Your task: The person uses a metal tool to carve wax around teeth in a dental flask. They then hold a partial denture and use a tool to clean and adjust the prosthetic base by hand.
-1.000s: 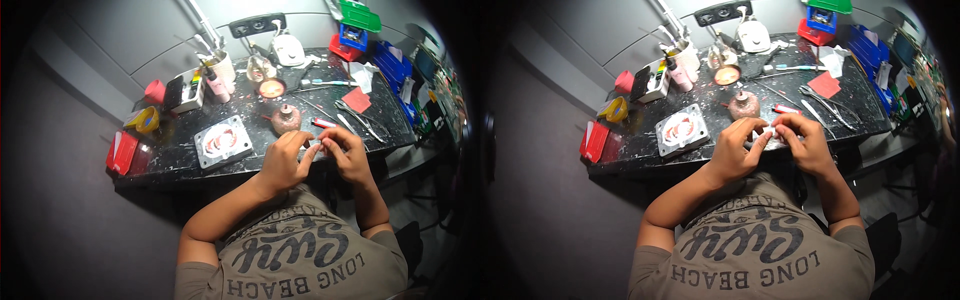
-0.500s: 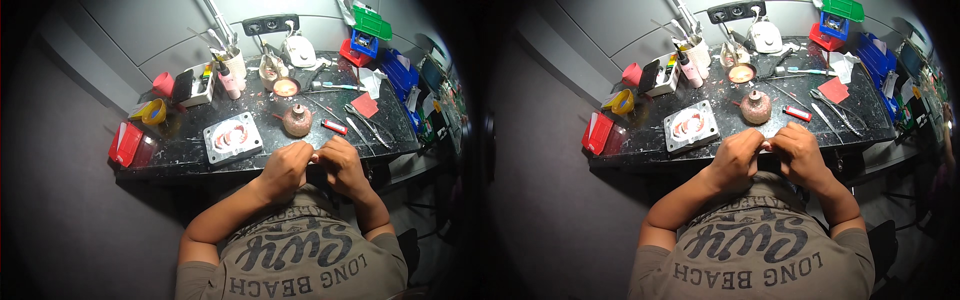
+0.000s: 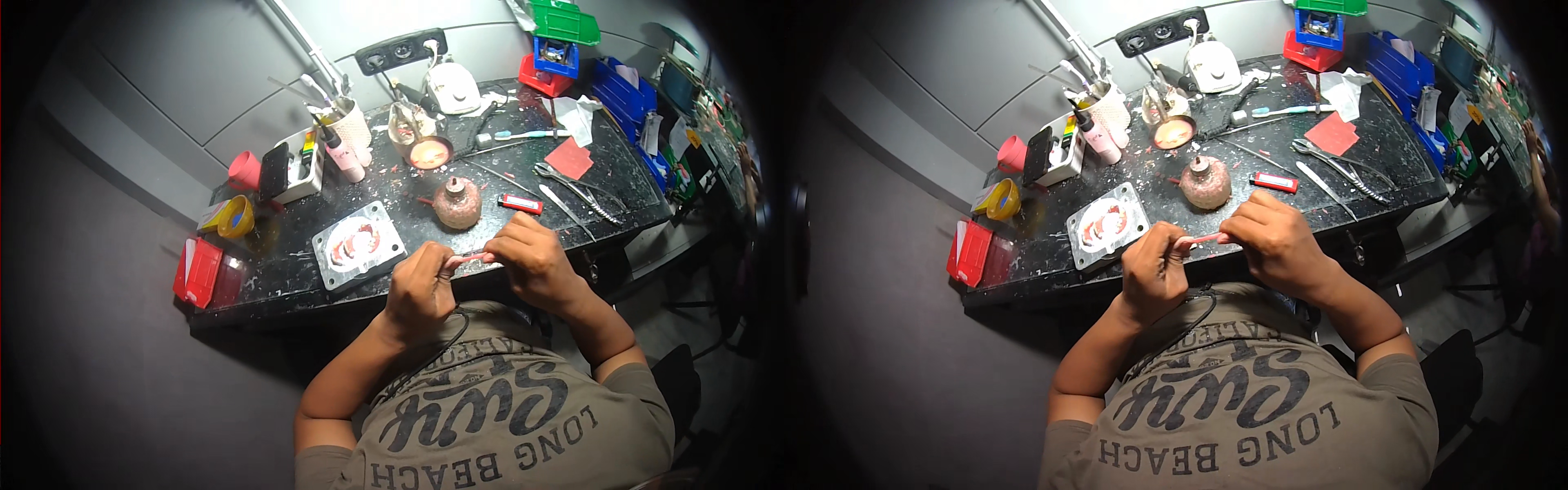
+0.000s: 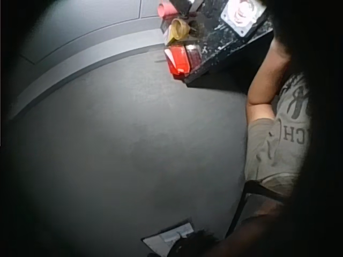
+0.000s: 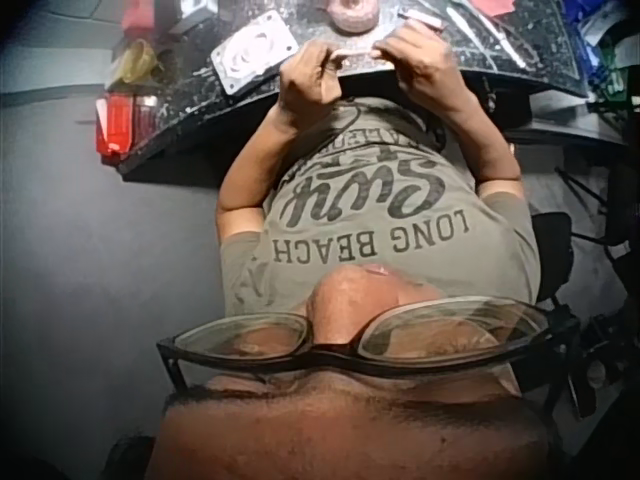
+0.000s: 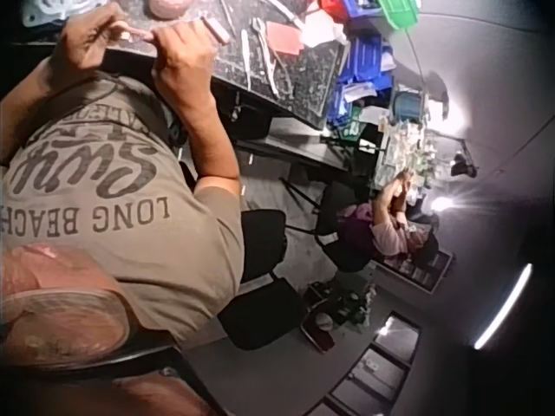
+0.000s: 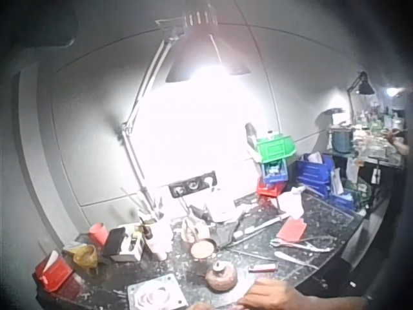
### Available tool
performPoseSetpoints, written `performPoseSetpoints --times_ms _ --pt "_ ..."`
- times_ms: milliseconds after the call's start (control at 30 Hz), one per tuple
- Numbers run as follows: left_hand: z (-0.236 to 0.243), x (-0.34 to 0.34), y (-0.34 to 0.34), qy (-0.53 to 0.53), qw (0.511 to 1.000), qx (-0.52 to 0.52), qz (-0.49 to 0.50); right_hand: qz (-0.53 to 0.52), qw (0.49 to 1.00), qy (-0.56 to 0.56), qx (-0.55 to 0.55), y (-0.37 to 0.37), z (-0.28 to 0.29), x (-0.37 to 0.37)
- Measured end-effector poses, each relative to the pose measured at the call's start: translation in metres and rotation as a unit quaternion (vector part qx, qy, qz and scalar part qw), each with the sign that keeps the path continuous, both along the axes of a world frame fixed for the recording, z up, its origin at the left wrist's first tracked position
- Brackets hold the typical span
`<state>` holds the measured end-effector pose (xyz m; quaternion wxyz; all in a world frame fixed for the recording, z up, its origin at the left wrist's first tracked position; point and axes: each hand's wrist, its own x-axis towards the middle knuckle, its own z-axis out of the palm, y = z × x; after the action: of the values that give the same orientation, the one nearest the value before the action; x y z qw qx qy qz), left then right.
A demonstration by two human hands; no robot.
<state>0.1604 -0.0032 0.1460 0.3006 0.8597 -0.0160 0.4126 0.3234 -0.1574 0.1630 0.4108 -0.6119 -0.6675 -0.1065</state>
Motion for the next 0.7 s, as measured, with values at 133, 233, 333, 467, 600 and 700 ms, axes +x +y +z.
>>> performPoseSetpoints --times_ms 133,233,333,467,600,700 --pt "0.007 -0.005 -0.005 0.041 0.996 -0.071 0.016 -0.011 0.998 -0.049 0.039 0.003 -0.005 0.000" --pt "0.014 -0.007 -0.006 0.107 0.983 -0.147 0.005 -0.019 0.997 -0.055 0.042 0.002 -0.008 0.001" --pt "0.015 -0.006 -0.003 0.166 0.967 -0.191 -0.017 -0.029 0.998 -0.049 0.021 0.000 -0.009 0.003" --pt "0.008 -0.009 0.005 0.135 0.984 -0.114 -0.025 0.007 0.999 -0.042 -0.032 0.002 -0.005 0.015" --pt "0.008 -0.023 0.033 0.096 0.987 -0.029 0.128 -0.190 0.978 -0.032 -0.082 0.008 -0.020 0.065" --pt "0.012 -0.036 0.071 0.020 0.972 -0.030 0.233 -0.210 0.967 -0.025 -0.142 0.012 -0.035 0.088"
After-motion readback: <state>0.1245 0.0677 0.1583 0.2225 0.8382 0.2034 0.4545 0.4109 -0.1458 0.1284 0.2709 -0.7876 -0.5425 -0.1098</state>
